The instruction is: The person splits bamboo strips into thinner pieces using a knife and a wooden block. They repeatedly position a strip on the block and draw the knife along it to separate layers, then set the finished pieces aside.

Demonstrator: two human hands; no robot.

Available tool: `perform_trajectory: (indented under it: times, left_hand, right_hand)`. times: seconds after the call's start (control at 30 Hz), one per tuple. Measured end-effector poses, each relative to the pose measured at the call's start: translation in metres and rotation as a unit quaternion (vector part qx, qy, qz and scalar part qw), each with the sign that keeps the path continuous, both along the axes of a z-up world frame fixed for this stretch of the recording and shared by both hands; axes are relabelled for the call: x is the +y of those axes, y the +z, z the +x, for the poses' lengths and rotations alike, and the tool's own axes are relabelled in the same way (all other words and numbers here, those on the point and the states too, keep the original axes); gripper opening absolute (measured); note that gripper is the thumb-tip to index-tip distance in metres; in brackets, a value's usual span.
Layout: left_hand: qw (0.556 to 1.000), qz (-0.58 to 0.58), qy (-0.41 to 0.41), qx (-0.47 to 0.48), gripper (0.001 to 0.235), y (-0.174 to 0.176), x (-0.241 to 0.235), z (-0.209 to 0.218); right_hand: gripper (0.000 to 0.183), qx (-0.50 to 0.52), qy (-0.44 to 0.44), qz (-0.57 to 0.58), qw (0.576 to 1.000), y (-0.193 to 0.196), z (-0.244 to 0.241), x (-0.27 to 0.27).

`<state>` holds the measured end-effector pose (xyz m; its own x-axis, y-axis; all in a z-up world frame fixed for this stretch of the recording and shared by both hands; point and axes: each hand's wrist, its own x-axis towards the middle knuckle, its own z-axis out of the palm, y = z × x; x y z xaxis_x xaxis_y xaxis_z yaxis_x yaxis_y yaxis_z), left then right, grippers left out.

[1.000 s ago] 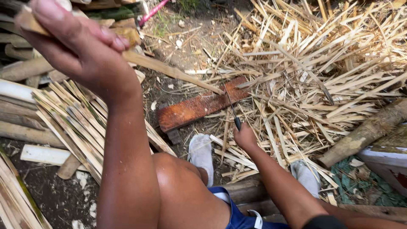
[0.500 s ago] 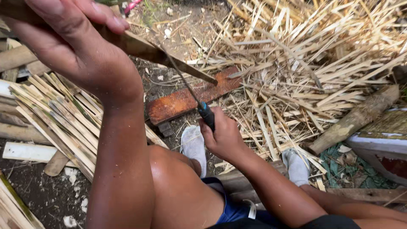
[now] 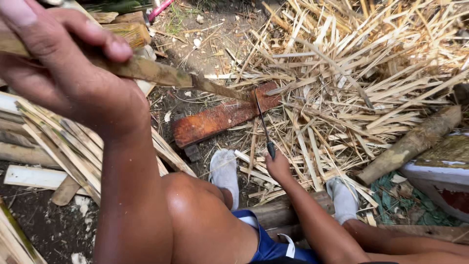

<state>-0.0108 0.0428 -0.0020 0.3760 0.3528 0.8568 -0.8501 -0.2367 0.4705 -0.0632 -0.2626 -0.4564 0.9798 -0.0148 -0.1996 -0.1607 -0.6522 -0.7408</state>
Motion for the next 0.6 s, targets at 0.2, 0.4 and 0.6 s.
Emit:
perform_trajectory:
  times: [0.2,0.4,0.6]
  left_hand:
    - [0.998,-0.028,0.047,-0.039,0.026,-0.009,-0.024,0.022]
    - [0.997,-0.07,0.024,0.02,0.028,-0.032,-0.019,0.005]
    - [0.997,-0.081,-0.001,0.012,0.031,-0.018,-0.022,0.0]
  right_hand:
    - [0.032,0.02,0.078,0.118,0.99,0.193,0.002,0.062]
    - [0.029,-0.086,0.107,0.129,0.982,0.203,0.008,0.07]
    - [0.031,0.042,0.061,-0.003,0.997,0.178,0.024,0.064]
